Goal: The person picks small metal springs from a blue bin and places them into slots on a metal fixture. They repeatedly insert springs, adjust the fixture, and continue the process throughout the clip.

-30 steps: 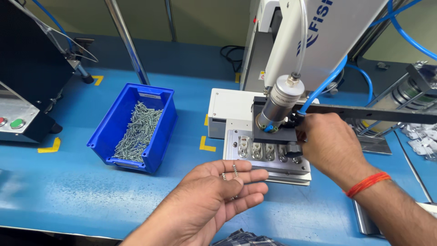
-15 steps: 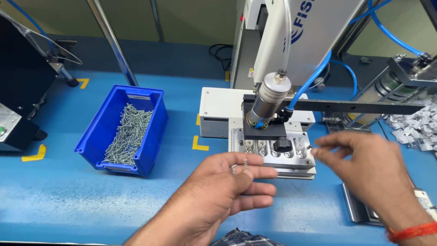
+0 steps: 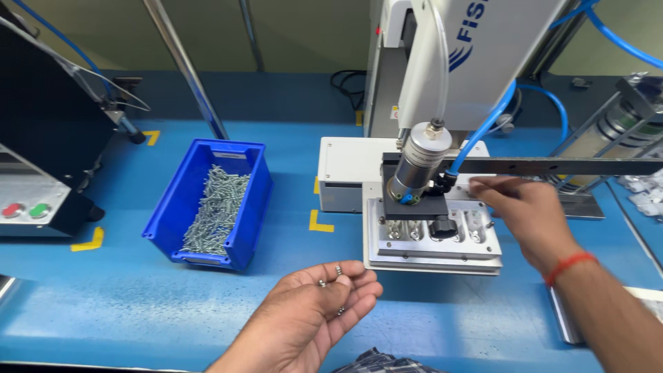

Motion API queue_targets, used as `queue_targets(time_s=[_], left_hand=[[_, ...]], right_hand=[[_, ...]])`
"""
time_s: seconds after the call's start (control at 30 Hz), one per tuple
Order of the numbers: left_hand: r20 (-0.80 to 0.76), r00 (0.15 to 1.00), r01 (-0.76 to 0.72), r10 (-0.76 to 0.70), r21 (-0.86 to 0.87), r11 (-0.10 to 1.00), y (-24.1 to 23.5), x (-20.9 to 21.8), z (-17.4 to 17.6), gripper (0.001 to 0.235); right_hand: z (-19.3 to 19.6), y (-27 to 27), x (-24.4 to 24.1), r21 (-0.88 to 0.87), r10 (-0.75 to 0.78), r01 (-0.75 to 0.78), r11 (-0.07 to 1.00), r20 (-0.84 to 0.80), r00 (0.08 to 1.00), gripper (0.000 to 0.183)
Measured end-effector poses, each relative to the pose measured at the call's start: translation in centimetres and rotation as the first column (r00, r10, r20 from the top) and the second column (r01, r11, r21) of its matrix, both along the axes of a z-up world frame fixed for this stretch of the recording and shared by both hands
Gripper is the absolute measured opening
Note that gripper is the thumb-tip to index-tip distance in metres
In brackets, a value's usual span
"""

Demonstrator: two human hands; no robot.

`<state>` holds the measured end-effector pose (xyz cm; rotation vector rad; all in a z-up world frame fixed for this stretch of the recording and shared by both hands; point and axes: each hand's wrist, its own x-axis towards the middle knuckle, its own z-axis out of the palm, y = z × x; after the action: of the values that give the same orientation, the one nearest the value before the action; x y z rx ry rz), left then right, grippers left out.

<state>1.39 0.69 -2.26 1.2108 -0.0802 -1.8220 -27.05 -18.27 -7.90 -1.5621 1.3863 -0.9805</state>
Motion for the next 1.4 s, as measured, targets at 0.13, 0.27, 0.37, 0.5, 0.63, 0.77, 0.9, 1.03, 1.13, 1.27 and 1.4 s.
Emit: queue_targets(time_s=[0.13,0.27,0.37,0.5,0.63,0.77,0.9,1.03,1.13,1.27,1.4], left_hand=[[-0.065,0.997,-0.043,0.043,0.008,0.999,0.5,0.1,0.5,0.031],[-0.068,0.993,-0.090,0.092,0.030,0.995,1.0,0.1,0.9,0.031],[-0.087,0.989,-0.120,0.122,0.027,0.992,1.2,0.3,1.3,0.032],[-0.038,0.990,-0.137,0.139,0.059,0.989,1.2,0.8,2.0,0.033],[0.048,0.993,-0.117,0.111,0.165,0.979,0.7,0.8,2.3,0.034],[-0.009,0.994,-0.110,0.112,0.130,0.985,0.4,0.9,1.4,0.036],[-0.078,0.996,-0.043,0.051,0.102,0.994,0.1,1.1,0.2,0.036],[-0.075,0.996,-0.036,0.050,0.175,0.984,0.0,0.6,-0.2,0.034],[-0.069,0.998,0.003,0.008,0.148,0.989,0.1,0.4,0.3,0.032],[-0.020,0.999,0.044,-0.041,0.136,0.990,0.3,0.5,1.4,0.029],[0.007,1.000,-0.030,0.029,0.179,0.983,0.3,0.7,2.0,0.030]], right_hand=[[-1.5,-5.3,1.6,0.064,0.091,-0.079,0.995,-0.215,0.972,0.027],[-0.4,-7.7,2.8,0.103,0.191,-0.166,0.981,-0.680,0.708,0.027],[0.6,-6.8,1.8,0.098,0.126,-0.081,0.992,-0.666,0.735,0.029],[-0.7,-2.1,-2.5,-0.175,-0.258,0.195,0.965,-0.507,0.822,0.031],[-6.3,4.2,-5.5,-0.050,-0.444,0.451,0.891,-0.308,0.841,0.029],[-12.2,9.1,-6.4,0.257,-0.346,0.356,0.899,-0.084,0.935,0.030],[-14.6,11.2,-6.8,0.440,-0.267,0.326,0.836,-0.192,0.944,0.032],[-13.4,11.6,-5.9,0.456,-0.267,0.296,0.839,-0.129,0.955,0.035],[-11.2,11.4,-4.6,0.492,-0.242,0.310,0.814,-0.198,0.950,0.036],[-8.4,10.9,-2.6,0.550,-0.198,0.314,0.774,-0.260,0.945,0.036],[-7.3,10.3,-0.5,0.570,-0.137,0.281,0.772,-0.282,0.949,0.036]])
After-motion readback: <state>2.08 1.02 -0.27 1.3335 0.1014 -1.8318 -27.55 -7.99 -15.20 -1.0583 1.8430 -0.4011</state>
